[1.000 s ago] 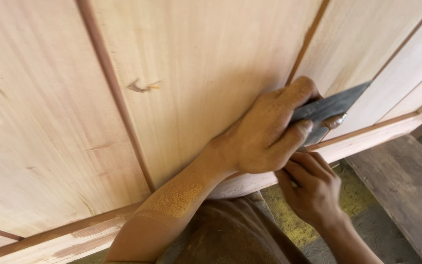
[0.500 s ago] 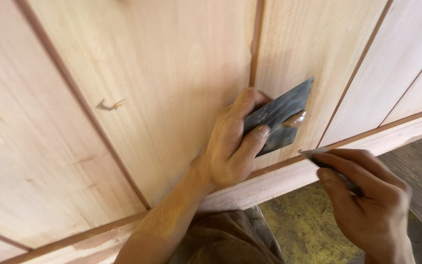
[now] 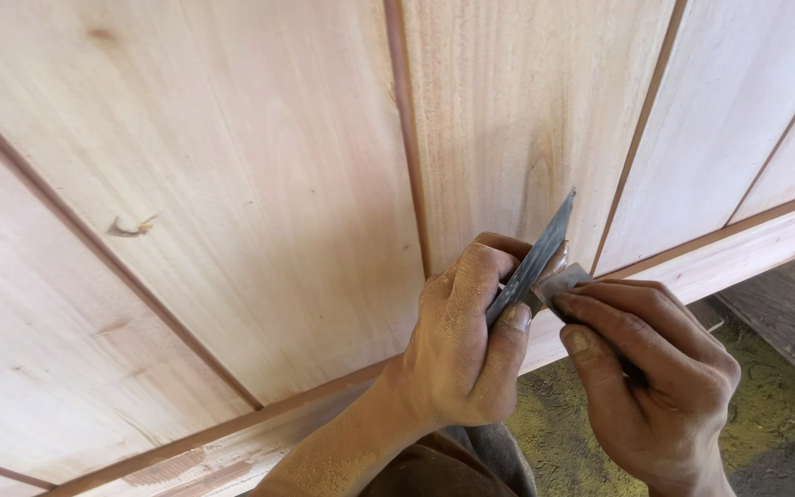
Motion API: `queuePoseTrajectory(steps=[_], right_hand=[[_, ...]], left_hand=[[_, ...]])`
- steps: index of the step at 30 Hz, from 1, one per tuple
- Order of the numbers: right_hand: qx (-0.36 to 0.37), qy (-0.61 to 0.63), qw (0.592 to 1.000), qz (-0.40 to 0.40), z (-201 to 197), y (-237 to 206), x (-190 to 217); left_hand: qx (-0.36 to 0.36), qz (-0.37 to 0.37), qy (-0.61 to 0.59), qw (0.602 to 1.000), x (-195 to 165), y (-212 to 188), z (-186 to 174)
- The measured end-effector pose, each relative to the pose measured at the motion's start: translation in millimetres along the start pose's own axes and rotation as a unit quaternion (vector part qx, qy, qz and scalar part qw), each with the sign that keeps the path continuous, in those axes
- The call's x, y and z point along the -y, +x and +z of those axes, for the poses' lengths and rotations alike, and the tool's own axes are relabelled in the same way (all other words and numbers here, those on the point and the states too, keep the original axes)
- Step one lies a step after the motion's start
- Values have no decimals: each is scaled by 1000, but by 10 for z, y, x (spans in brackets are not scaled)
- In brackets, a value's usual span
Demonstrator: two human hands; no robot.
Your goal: The person uses a putty knife to apply wood filler into the gaps between planks on a wooden door. They repeatedly scrape filler onto the knife and press it into the seams, working along the length of the door.
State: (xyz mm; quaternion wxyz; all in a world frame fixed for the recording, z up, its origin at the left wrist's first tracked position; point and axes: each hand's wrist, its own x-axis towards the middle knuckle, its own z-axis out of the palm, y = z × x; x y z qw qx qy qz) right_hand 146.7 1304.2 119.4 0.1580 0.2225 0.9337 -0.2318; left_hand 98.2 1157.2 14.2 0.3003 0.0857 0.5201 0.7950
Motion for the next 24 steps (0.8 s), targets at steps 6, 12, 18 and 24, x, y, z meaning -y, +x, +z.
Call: queuePoseTrajectory(steps=[6,12,18,24], right_hand=[[95,67,992,-40,-155,-102,-708],[124,-172,968,-134,92,-190,-1159],[149,-195,960,-135,273,-175,-1197],[357,-202,909,-76,113,168,-1092]], left_hand=[[-33,1,-9,999,219,230,261],[-63,57,7,996,513,180,32],[-55,50,42,996,476,161,-22],[-29,20,25,999,411,168,-70]])
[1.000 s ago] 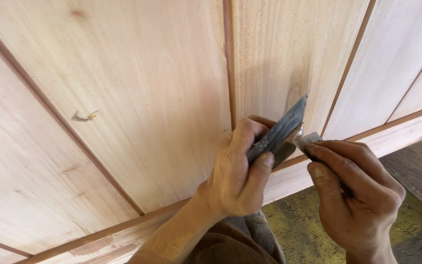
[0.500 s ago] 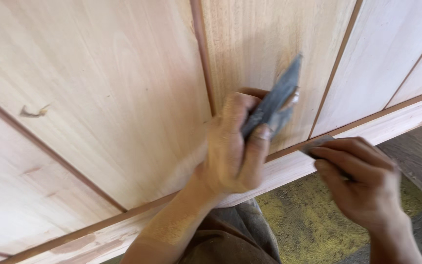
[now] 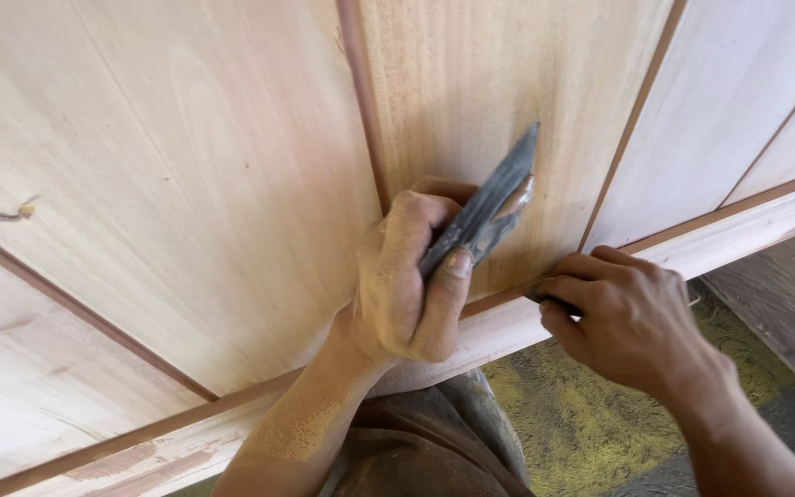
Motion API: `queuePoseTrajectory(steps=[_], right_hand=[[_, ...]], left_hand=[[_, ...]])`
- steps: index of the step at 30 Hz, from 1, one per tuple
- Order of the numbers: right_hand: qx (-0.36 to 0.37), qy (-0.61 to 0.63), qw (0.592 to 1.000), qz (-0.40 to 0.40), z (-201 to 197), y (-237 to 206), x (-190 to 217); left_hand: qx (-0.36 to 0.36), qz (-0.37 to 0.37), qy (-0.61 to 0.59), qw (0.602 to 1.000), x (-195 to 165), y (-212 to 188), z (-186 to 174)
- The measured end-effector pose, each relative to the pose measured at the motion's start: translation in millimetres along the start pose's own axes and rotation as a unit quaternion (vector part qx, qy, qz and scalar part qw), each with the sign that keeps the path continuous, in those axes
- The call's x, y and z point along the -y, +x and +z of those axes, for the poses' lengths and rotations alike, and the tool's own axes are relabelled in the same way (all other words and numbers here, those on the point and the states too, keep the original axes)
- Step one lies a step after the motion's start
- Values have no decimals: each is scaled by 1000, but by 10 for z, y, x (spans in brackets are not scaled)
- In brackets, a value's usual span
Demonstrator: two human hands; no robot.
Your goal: The person uses a putty knife to apply wood filler into the gaps between planks on a wooden door. They repeatedly scrape filler onto the knife and press it into the seams, working along the length of the door.
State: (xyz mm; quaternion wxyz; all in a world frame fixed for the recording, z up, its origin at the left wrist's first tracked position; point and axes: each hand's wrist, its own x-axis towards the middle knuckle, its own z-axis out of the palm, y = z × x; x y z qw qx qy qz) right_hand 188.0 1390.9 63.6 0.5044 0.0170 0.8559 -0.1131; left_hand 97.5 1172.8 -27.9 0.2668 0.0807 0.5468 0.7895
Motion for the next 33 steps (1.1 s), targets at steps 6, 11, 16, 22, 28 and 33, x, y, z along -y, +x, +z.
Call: queuePoseTrajectory(steps=[6,11,16,22,28,33], right_hand=[[-125,83,984,101,-12,-199,-185],[-283,-12,959,-15,435,-245,-291],[-259,-32,965,-4,475,-218,-269],[-11,-29,998,50,81,-50,-347],[-21,13,999,36,-170,30,-283],[-243,9,970,-15,208,-59,-112]], left_hand=[[-3,66,8,998,70,17,-11],[14,30,6,999,55,16,-49],[27,14,15,999,19,24,-71],[31,26,-8,999,19,127,-45],[34,35,-22,999,49,85,-93],[40,15,-31,999,52,49,-124]])
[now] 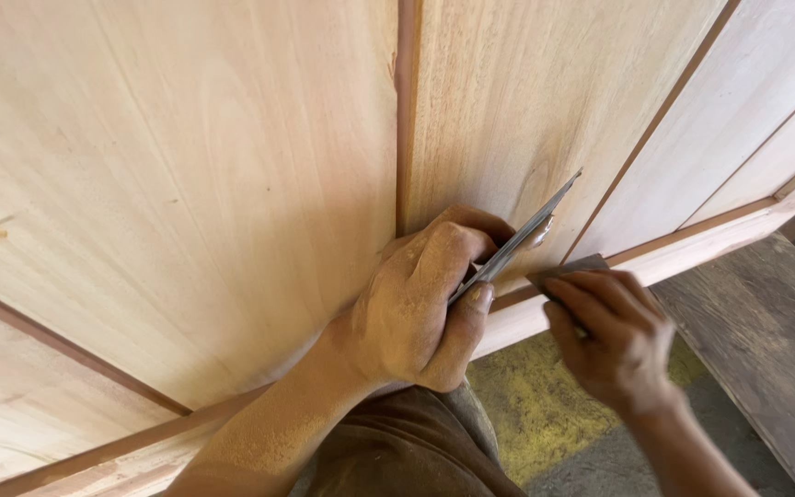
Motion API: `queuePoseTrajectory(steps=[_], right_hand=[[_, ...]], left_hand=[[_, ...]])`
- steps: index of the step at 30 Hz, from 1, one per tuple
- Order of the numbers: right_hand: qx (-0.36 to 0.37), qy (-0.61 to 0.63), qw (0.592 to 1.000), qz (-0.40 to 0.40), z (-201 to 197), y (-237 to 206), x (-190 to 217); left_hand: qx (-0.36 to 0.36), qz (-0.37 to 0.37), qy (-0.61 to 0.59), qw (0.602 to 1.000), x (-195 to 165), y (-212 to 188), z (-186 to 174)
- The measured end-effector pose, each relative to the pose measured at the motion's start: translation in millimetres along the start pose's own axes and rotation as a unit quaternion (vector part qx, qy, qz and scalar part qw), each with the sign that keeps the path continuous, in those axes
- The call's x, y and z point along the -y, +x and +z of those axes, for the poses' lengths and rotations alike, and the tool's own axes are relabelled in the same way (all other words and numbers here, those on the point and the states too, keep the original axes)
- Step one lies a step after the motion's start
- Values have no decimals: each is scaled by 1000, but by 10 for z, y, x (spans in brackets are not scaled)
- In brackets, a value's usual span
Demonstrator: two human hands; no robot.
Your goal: The person uses a putty knife to apply wood filler into the gaps between planks on a wooden door. They repeatedly scrape filler onto the knife and press it into the seams, working along the length of the door.
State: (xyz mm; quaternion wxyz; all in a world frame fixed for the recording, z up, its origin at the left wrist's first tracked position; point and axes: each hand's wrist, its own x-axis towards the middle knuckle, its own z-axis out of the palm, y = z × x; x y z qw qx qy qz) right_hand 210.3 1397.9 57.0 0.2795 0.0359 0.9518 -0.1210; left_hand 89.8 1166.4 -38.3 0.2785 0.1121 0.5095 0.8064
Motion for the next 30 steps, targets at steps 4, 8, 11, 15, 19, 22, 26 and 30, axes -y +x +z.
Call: queuePoseTrajectory(steps=[4,8,11,15,19,22,26,30], right_hand=[[-75,-17,996,-47,325,-224,144],[-50,-14,998,-20,307,-211,291],[36,-15,999,-4,156,-65,340],[223,-3,974,27,9,148,300],[289,-22,957,9,-121,260,342],[351,22,925,146,-329,275,475],[57,327,883,332,-579,256,680],[-198,717,575,341,-595,249,850]], left_hand=[[0,-4,-8,1000,-12,17,-35],[8,7,11,1000,-31,29,-56],[16,6,-14,1000,-27,37,-47],[15,13,9,1000,6,7,-24],[18,12,1,1000,49,-61,-22],[9,20,-5,1000,44,-61,-47],[-21,-48,-151,987,-110,-11,-121],[-81,-176,-159,968,-464,-206,-361]])
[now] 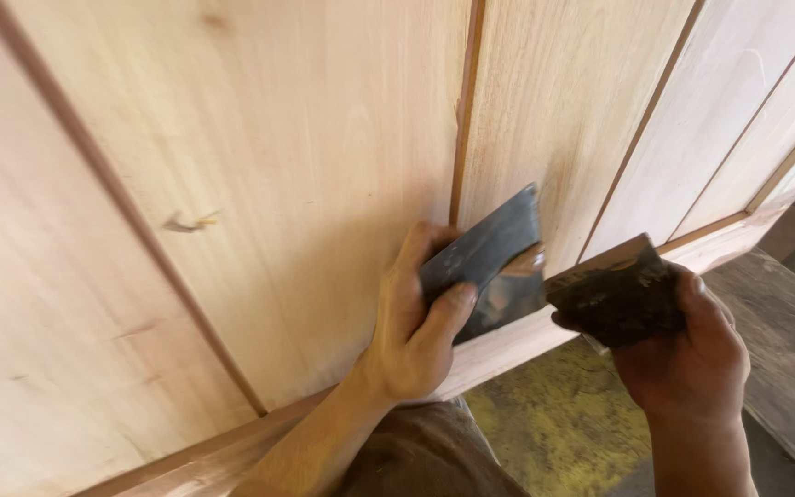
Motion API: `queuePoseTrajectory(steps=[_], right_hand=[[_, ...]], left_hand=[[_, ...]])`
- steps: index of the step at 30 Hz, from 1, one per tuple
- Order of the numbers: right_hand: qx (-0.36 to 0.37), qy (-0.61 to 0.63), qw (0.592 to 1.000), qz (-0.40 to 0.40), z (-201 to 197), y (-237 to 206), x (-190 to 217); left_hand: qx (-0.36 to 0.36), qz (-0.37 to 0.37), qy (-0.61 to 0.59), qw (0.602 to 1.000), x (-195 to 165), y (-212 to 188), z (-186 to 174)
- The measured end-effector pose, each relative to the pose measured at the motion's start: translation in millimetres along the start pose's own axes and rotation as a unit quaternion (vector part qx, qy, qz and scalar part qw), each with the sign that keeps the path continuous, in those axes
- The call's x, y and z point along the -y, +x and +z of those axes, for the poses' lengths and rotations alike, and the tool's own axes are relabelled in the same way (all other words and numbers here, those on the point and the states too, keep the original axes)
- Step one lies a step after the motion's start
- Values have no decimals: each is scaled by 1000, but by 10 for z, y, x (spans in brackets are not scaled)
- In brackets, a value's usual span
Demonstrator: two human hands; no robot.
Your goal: The person uses a putty knife to apply wood filler into the gaps between planks on a wooden door. They repeatedly scrape filler onto the knife and press it into the seams, working along the length of the door.
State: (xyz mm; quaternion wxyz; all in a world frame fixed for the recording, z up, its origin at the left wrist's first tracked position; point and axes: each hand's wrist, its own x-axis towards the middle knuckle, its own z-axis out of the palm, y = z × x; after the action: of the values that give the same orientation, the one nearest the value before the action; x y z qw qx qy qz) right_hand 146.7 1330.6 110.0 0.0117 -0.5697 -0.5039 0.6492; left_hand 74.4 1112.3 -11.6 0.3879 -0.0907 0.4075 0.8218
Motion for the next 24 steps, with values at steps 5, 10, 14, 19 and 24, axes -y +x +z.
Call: queuePoseTrajectory(steps=[5,10,14,19,24], right_hand=[[102,159,979,77,162,-284,-51],[51,50,991,114,349,-600,-68],[40,11,991,128,383,-760,-145],[173,107,966,159,189,-849,-299],[107,35,977,181,-212,-891,-510]], left_hand=[[6,-71,3,997,-142,-228,-169],[17,-86,19,996,-219,-388,-151],[15,-117,34,992,-267,-506,-148],[-1,-106,39,994,-188,-544,-100],[-13,-104,81,991,-31,-499,137]])
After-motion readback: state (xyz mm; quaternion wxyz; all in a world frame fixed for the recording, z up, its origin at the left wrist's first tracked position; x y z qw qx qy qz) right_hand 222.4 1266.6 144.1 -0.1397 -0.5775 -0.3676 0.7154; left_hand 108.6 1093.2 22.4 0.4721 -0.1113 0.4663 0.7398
